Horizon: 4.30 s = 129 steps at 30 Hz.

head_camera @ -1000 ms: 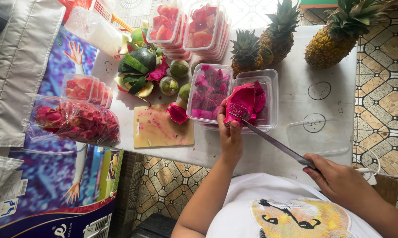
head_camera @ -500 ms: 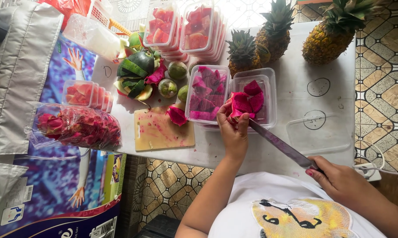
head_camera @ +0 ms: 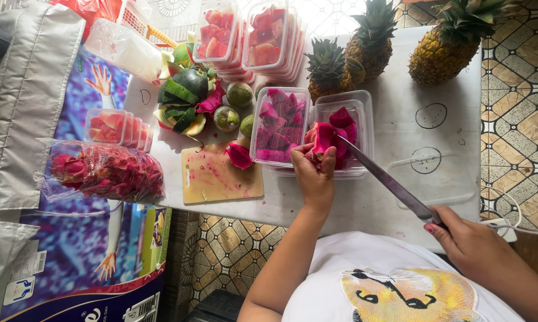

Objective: Slicing dragon fruit and watermelon and packing them into plastic containers

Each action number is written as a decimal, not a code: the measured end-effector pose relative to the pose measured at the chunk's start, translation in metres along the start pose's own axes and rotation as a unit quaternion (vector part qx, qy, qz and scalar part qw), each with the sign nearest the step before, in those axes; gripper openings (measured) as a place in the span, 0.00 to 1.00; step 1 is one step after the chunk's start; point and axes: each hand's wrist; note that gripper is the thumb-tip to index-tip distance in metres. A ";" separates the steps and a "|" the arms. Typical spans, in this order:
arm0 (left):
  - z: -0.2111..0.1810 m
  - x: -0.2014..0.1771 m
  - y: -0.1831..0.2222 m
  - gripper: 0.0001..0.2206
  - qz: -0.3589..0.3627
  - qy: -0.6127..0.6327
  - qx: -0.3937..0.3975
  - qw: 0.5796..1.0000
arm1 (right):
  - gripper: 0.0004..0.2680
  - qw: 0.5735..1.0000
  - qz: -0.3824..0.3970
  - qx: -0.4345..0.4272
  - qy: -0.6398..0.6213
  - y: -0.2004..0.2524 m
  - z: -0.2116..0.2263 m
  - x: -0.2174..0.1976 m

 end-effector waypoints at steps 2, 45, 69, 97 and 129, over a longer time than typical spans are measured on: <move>-0.004 -0.001 -0.003 0.27 -0.004 0.015 0.001 1.000 | 0.14 1.000 0.013 0.001 -0.019 0.003 -0.001 -0.007; -0.145 -0.556 -0.262 0.26 0.070 -0.653 0.200 0.727 | 0.11 0.934 -0.108 -0.177 -0.292 -0.042 0.172 0.033; -0.143 -0.579 -0.287 0.34 0.341 -0.700 0.083 0.622 | 0.08 0.931 -0.115 -0.169 -0.302 -0.028 0.259 0.042; -0.132 -0.579 -0.246 0.11 0.217 -0.652 0.286 0.667 | 0.06 0.920 -0.112 -0.213 -0.309 -0.042 0.277 0.034; 0.081 -0.232 -0.213 0.32 0.101 -0.287 -0.427 0.852 | 0.07 0.934 -0.053 -0.102 -0.338 -0.043 0.250 0.058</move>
Point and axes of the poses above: each hand's wrist, its own y-axis away from the middle knuckle, its own x-axis out of the palm, z = x × y, and after that the axes turned 15 degrees about y, right-handed
